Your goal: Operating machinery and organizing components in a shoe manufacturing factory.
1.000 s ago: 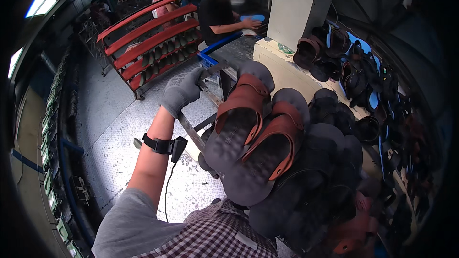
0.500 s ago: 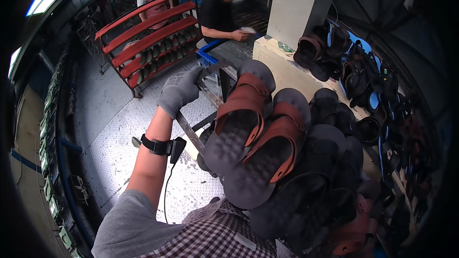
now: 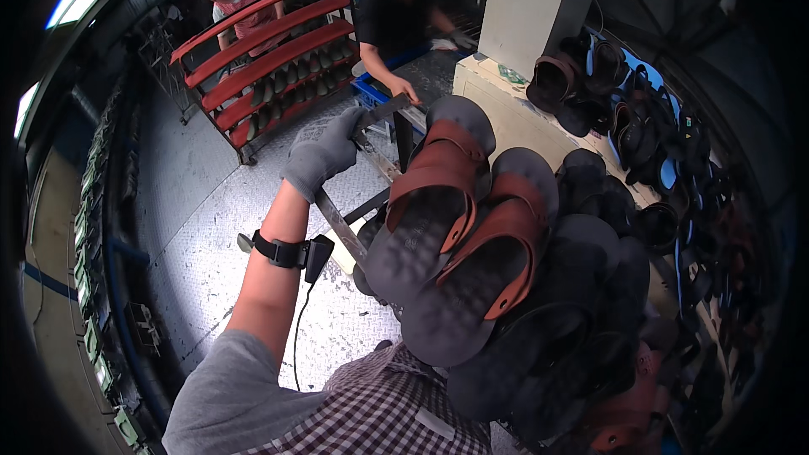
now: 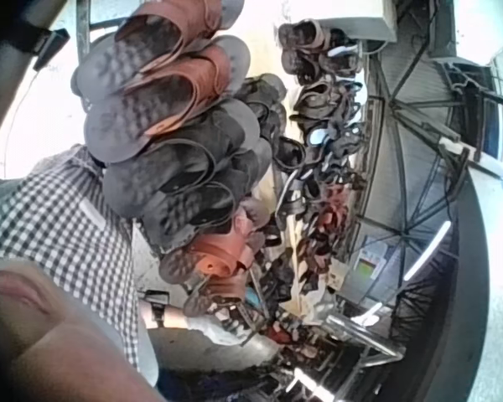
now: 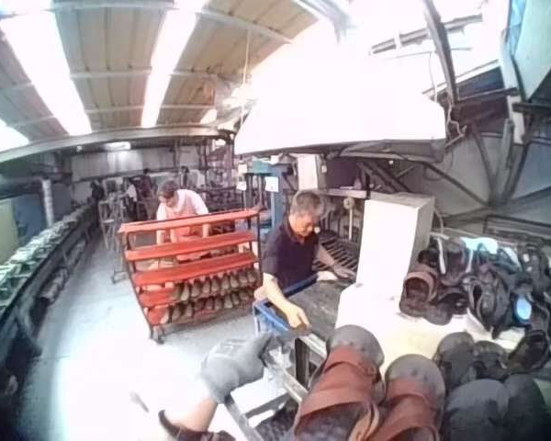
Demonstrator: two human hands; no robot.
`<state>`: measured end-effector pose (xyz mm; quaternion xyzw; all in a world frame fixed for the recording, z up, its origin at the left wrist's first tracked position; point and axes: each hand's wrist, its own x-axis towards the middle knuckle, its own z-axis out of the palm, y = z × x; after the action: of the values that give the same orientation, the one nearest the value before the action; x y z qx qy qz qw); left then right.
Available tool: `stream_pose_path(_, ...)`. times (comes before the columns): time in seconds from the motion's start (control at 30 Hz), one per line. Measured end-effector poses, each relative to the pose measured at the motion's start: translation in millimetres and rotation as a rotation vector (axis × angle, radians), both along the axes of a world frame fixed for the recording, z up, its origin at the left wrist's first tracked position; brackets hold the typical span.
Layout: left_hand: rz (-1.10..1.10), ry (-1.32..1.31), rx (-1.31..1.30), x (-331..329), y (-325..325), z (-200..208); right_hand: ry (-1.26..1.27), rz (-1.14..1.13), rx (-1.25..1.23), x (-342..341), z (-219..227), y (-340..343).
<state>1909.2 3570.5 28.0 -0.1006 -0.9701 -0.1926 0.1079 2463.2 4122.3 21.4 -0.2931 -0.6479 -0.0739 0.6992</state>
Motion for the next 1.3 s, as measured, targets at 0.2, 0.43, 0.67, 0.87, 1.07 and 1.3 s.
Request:
stream_pose_path(0.2, -0.038, -0.080, 0.126, 3.0, 3.8, 5.5, 0.018, 0.008, -0.006, -3.0, -0.3, -5.2)
stream_pose_path(0.43, 0.057, -0.079, -0.113, 29.8, 22.9, 49.6, 0.038, 0.039, -0.026, -3.1, -6.4, -11.9)
stream_pose_path(0.67, 0.051, -0.074, -0.126, 31.5, 21.8, 54.9, 0.064, 0.085, -0.045, -4.5, -7.7, -22.9)
stream_pose_path(0.87, 0.063, -0.075, -0.166, 26.9, 11.1, 51.4, 0.088, 0.116, -0.067, -7.8, -11.8, -35.9)
stream_pose_path(1.07, -0.011, -0.062, -0.047, 13.6, 4.6, 28.2, 0.146, 0.186, -0.110, -14.0, -22.3, -48.2)
stream_pose_path(1.3, -0.055, -0.129, -0.047, 22.1, 27.8, 46.5, 0.301, 0.274, -0.181, 27.6, -28.6, -75.9)
